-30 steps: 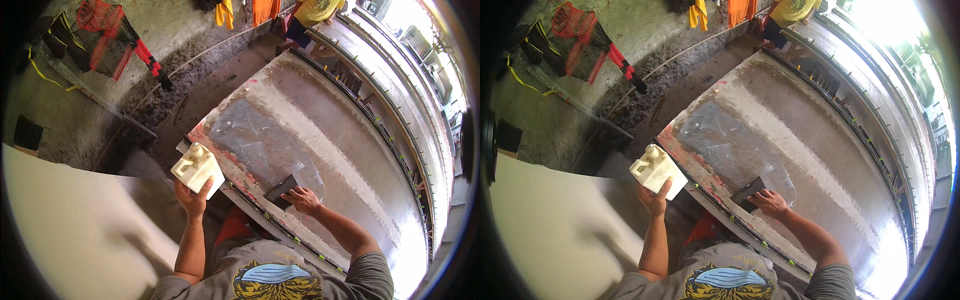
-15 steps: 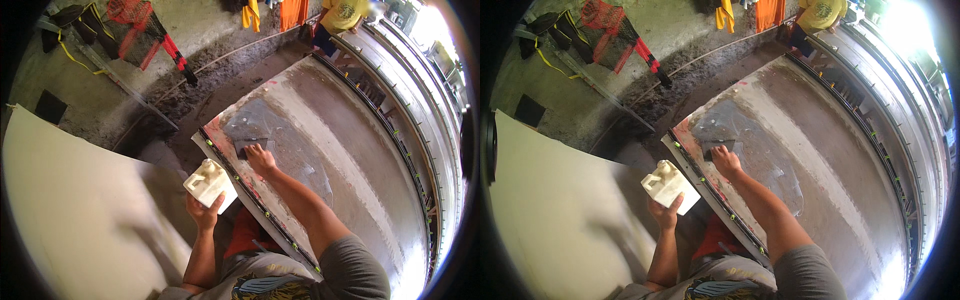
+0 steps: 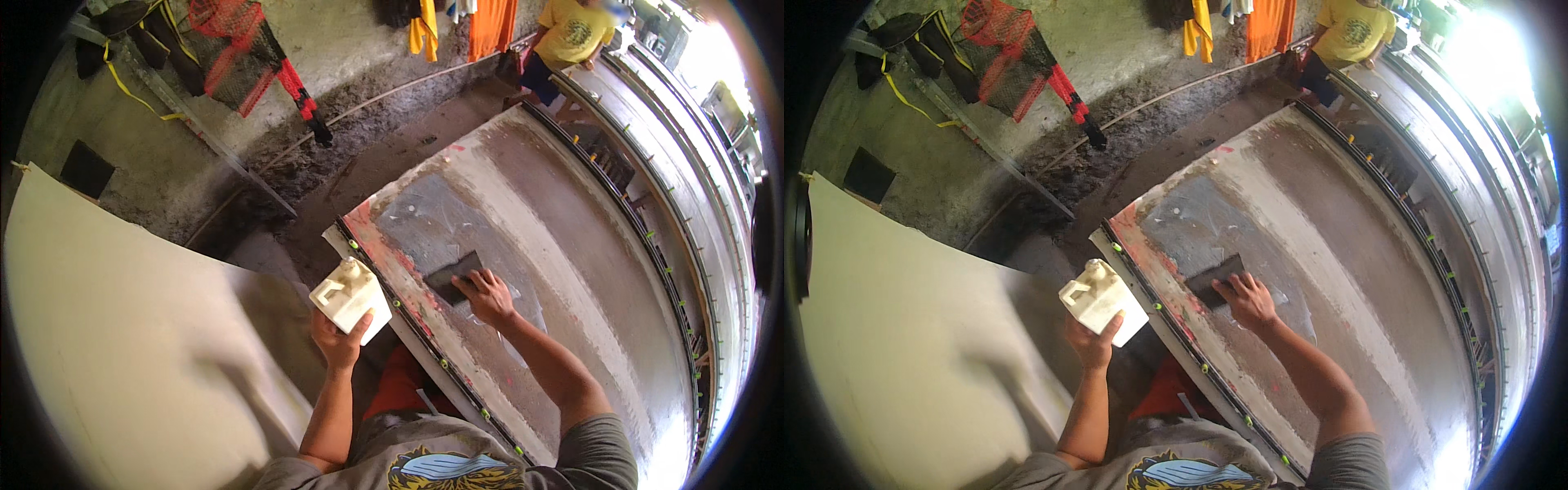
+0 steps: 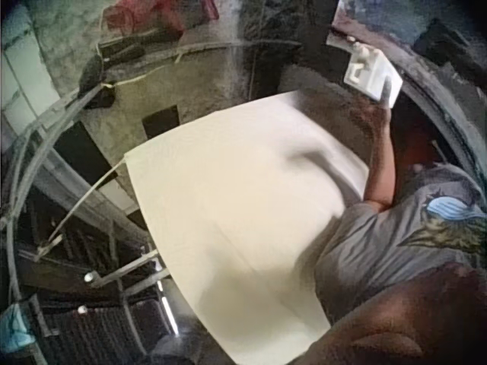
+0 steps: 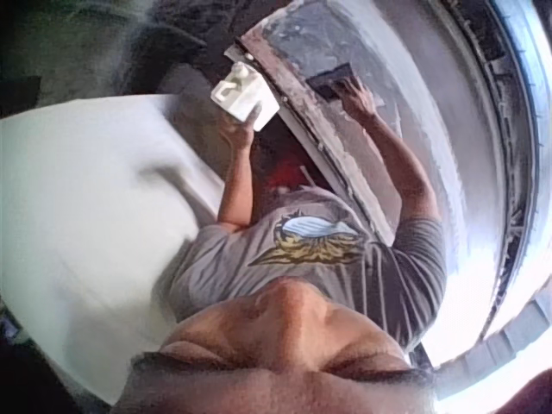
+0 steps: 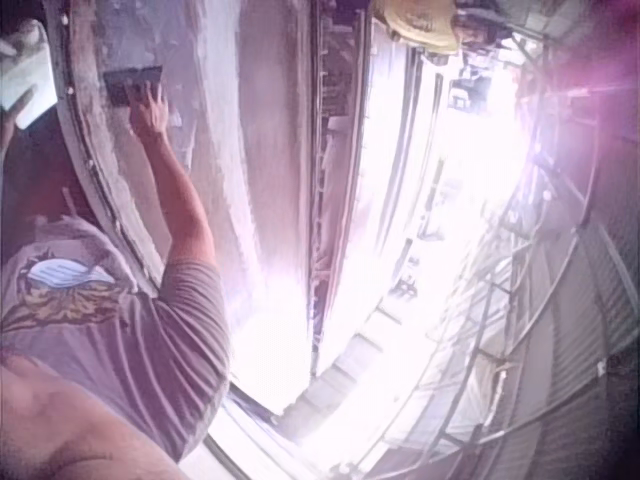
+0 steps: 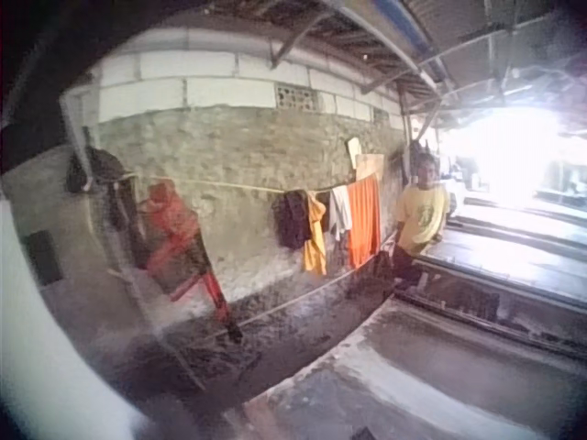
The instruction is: The person pours a white liquid from a plastic container onto a large, curved, metallic surface and spreads it evenly using a black rectangular tool. The person repeatedly applies the liquid and smooths it across the surface in a workshop environment.
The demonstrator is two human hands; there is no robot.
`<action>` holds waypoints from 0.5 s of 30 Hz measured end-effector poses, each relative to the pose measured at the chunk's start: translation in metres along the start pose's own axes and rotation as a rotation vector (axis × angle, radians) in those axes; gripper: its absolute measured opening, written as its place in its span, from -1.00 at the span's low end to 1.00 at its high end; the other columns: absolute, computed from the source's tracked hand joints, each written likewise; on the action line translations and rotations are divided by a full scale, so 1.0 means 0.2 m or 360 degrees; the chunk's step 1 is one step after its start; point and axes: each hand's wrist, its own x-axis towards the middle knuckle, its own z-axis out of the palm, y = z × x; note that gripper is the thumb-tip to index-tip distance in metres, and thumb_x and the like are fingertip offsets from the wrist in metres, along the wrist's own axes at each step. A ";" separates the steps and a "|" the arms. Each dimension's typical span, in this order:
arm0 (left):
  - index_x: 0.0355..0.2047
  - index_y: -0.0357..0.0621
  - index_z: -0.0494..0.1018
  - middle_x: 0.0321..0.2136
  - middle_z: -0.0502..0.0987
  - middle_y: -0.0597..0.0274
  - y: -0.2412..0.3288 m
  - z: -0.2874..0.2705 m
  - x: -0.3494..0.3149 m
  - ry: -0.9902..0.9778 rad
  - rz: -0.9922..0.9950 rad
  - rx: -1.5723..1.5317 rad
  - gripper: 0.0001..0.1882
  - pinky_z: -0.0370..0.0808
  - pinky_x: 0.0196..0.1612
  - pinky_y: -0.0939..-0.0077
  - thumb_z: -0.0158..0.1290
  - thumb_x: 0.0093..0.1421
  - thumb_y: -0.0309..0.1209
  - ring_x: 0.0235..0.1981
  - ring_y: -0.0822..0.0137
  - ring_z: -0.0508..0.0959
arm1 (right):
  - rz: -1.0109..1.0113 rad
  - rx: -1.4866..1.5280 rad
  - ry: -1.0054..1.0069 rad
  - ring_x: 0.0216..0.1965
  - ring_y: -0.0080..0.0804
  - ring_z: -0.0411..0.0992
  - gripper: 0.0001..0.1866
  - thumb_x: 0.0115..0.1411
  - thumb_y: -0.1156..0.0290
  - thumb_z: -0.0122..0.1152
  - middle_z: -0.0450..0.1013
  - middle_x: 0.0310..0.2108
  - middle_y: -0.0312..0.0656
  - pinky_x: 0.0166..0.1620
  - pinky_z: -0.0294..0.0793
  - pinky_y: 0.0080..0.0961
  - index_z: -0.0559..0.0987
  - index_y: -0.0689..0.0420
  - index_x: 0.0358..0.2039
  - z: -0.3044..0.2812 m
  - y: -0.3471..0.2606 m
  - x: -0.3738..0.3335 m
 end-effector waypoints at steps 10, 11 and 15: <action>0.13 -0.32 0.39 0.02 0.54 0.05 -0.21 -0.15 0.15 0.0080 -0.0149 -0.0129 -0.31 0.61 0.05 0.30 0.48 0.01 -0.53 0.00 0.25 0.60 | 0.0671 -0.0487 -0.0280 0.00 -0.22 0.49 -0.72 0.20 0.31 0.21 0.45 -0.08 -0.17 -0.27 0.70 -0.33 0.67 0.10 -0.11 0.61 0.14 1.21; 0.13 -0.32 0.39 0.03 0.54 0.05 -0.21 -0.16 0.17 0.0072 -0.0152 -0.0099 -0.31 0.61 0.06 0.30 0.48 0.01 -0.53 0.01 0.25 0.60 | 0.0704 -0.0302 -0.0233 -0.04 -0.17 0.50 -0.76 0.22 0.39 0.16 0.44 -0.11 -0.16 -0.27 0.71 -0.24 0.63 0.18 -0.14 0.64 0.07 1.24; 0.13 -0.32 0.38 0.01 0.55 0.05 -0.28 -0.23 0.27 0.0058 -0.0118 0.0021 -0.32 0.62 0.03 0.29 0.47 0.04 -0.52 -0.03 0.25 0.62 | 0.0321 -0.0080 -0.0433 -0.02 -0.12 0.48 -0.78 0.18 0.42 0.14 0.42 -0.11 -0.09 -0.21 0.70 -0.15 0.59 0.18 -0.17 0.69 -0.33 1.20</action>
